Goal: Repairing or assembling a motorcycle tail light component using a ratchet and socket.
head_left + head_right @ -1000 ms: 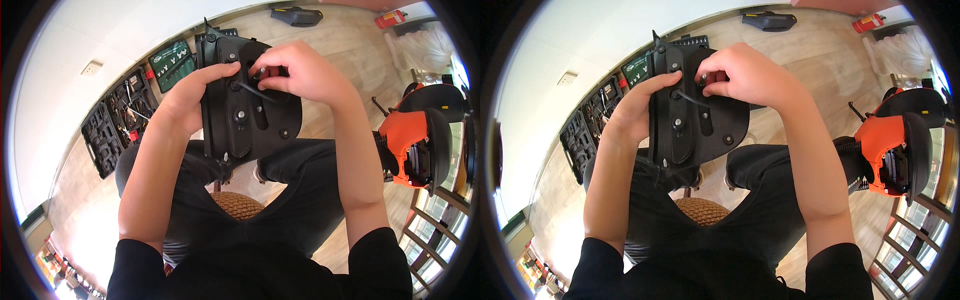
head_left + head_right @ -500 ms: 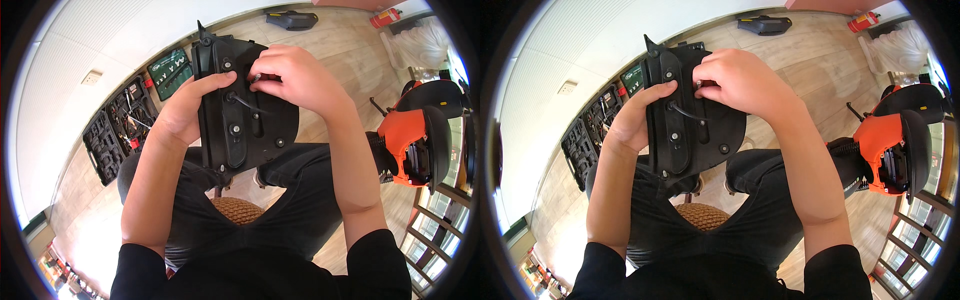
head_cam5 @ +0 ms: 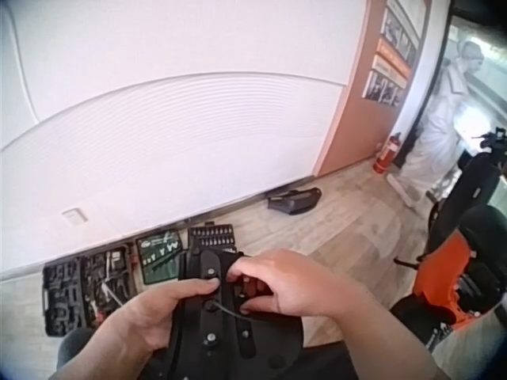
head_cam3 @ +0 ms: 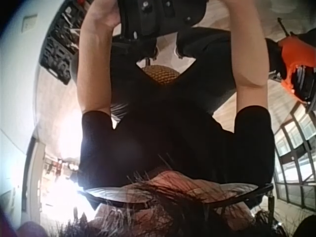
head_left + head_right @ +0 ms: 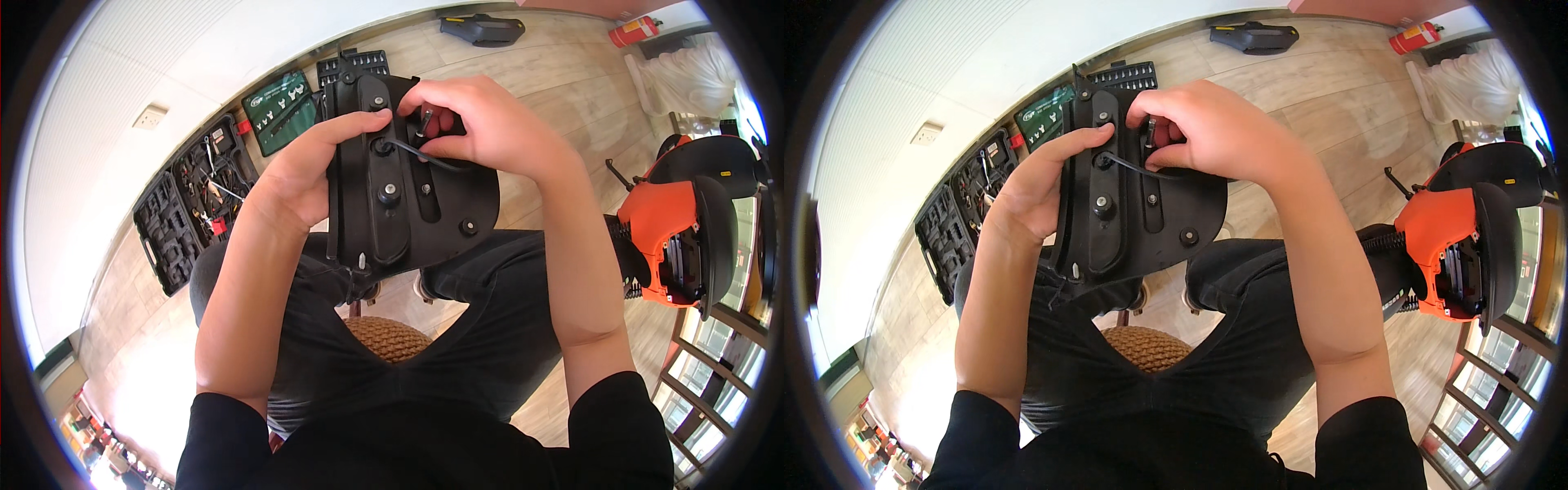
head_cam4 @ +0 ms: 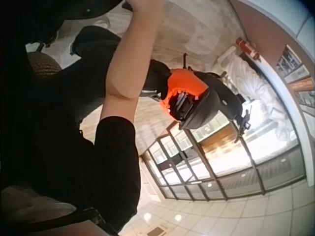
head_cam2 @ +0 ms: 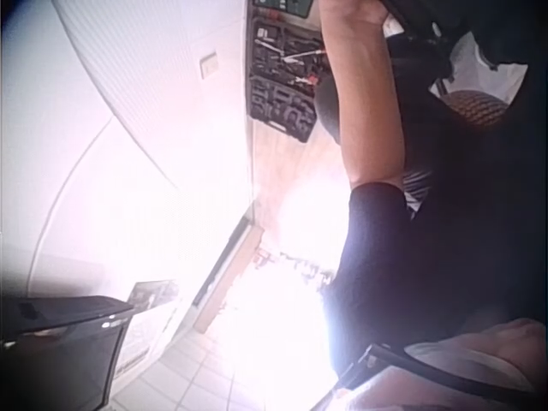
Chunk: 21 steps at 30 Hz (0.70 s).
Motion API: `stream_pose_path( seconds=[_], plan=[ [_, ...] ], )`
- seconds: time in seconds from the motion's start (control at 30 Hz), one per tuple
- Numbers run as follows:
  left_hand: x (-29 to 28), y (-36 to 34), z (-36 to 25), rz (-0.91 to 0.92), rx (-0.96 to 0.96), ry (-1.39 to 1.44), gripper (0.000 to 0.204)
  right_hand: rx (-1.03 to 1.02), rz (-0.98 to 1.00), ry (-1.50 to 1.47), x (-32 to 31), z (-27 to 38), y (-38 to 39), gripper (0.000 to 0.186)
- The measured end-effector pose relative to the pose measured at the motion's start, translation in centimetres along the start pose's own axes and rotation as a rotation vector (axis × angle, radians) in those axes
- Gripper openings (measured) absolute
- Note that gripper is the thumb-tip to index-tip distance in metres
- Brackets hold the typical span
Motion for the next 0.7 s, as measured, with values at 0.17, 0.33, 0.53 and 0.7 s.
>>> stream_pose_path(
  seconds=[0.17,0.33,0.53,0.7],
  plan=[
    [0.0,0.2,-0.1,-0.037,-0.035,0.002,0.029,-0.018,0.05,-0.047,0.0,-0.3,0.3,0.025],
    [-0.4,0.3,0.4,-0.122,-0.086,-0.005,0.028,-0.137,-0.014,0.136,1.0,-1.0,-0.3,0.009],
    [-1.5,-0.2,0.5,-0.104,-0.137,0.093,0.023,-0.121,0.07,0.234,0.4,-0.5,-1.3,0.008],
    [-1.4,-0.9,0.4,-0.032,-0.158,0.108,0.023,-0.086,0.153,0.244,0.3,-2.2,-2.3,0.006]
  ],
)
Point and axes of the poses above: each hand's wrist, its own y-axis away from the middle knuckle, its own x-axis out of the palm, z = x × y, the point moved 1 cm from there along -y, towards the middle knuckle, and after that the axes turned 15 degrees about z, right-handed, at the moved point
